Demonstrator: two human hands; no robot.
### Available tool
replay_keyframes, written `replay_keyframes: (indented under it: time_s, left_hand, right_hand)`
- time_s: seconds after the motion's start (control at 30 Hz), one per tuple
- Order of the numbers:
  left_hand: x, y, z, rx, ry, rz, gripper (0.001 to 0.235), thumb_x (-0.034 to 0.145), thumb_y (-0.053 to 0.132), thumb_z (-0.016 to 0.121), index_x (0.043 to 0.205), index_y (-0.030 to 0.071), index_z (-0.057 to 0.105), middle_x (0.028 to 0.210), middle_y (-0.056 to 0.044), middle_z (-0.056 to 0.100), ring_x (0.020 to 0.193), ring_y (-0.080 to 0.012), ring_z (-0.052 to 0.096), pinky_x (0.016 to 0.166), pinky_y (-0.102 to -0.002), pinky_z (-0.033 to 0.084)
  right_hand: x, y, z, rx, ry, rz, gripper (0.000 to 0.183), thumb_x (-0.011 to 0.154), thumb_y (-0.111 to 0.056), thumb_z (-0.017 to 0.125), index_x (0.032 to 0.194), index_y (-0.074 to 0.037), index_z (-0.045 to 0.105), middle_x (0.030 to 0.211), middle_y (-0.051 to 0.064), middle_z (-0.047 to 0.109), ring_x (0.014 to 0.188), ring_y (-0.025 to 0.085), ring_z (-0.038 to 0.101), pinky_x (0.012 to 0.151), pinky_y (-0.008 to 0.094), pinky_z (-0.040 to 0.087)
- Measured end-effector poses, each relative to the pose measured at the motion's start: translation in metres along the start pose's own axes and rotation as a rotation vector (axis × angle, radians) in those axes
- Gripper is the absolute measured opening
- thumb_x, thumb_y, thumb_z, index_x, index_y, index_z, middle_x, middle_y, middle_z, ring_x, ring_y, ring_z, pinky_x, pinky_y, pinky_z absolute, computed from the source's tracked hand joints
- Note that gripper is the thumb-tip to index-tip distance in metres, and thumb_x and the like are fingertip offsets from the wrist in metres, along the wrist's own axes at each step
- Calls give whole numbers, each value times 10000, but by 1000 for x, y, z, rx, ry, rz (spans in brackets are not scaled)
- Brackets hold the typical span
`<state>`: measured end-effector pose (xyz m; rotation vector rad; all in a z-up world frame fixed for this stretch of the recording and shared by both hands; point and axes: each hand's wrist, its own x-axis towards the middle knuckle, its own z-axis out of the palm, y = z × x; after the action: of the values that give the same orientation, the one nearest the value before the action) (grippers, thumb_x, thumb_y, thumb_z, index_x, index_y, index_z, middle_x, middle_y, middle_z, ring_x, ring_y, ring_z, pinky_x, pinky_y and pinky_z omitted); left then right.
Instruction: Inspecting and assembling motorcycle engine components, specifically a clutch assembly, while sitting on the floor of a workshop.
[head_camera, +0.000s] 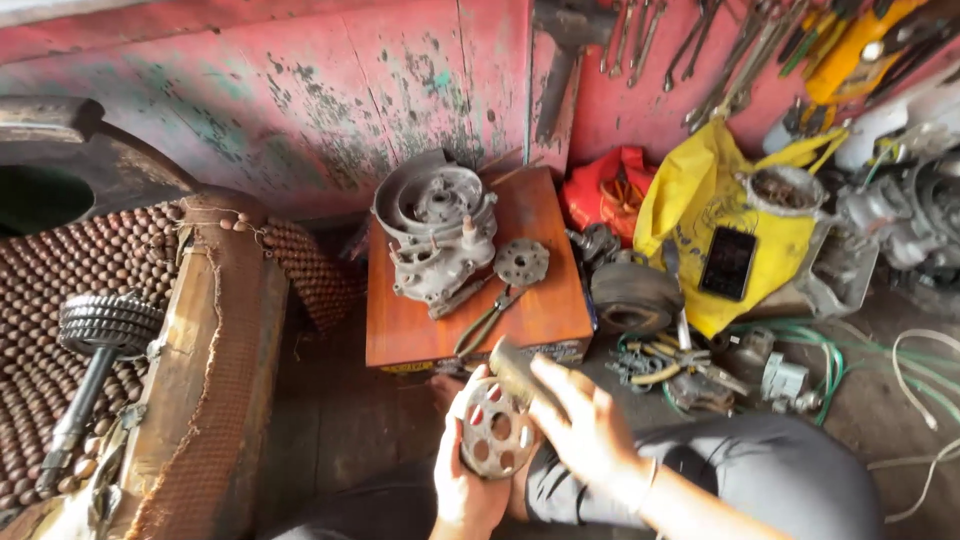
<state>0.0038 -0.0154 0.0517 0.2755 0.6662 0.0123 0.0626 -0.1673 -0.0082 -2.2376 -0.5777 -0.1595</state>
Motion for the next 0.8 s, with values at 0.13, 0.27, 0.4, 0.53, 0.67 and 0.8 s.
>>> replay_keyframes:
  time_s: [0.13, 0.27, 0.4, 0.53, 0.67, 0.8]
  left_hand:
    - [-13, 8, 27, -5, 20, 64, 832, 801, 414, 424, 1564, 86, 471, 1533, -253, 541, 1381, -449, 506, 1027, -614, 410]
    - [-4, 3, -12, 51, -96, 121, 777, 885, 445, 434, 1544, 35, 465, 1435, -298, 572, 1259, -503, 560, 969, -639, 467]
    - [20, -5, -38, 31, -342, 123, 697, 921, 443, 547, 1512, 79, 487, 1451, -235, 579, 1279, -435, 587, 1000, -544, 511]
    - [27, -3, -35, -25, -415, 170, 692, 920, 397, 596, 1496, 29, 488, 1367, -270, 615, 1158, -443, 639, 1015, -540, 517]
    - [34, 3, -17, 29, -504, 183, 742, 886, 376, 636, 1511, 18, 458, 1398, -269, 591, 1209, -421, 613, 1038, -518, 503]
    - [10, 10, -24, 131, -569, 207, 813, 843, 350, 686, 1529, 3, 420, 1438, -268, 561, 1273, -394, 580, 1066, -489, 484]
  right_hand:
    - [-10, -19, -11, 105, -17, 84, 676, 877, -199, 734, 1506, -202, 488, 1298, 227, 656, 1061, 389, 732, 911, 402, 572]
    - [-9, -27, -19, 271, -1, 159, 516, 933, -155, 658, 1424, -58, 533, 1412, 132, 666, 1278, 237, 670, 1098, 341, 492]
    - [-13, -27, -23, 274, -28, 66, 539, 908, -154, 690, 1404, -10, 536, 1438, 155, 637, 1292, 258, 661, 1103, 344, 509]
    - [-15, -13, -9, 91, -142, -268, 540, 916, -209, 734, 1421, -108, 570, 1147, 54, 719, 815, 204, 777, 735, 328, 623]
    - [-27, -24, -6, 29, -105, -381, 550, 941, -235, 727, 1424, -43, 546, 1173, 137, 648, 968, 288, 685, 891, 393, 566]
    - [-12, -30, -6, 106, -24, -297, 440, 965, -251, 661, 1342, -24, 635, 1366, 185, 671, 1134, 326, 720, 1026, 437, 541]
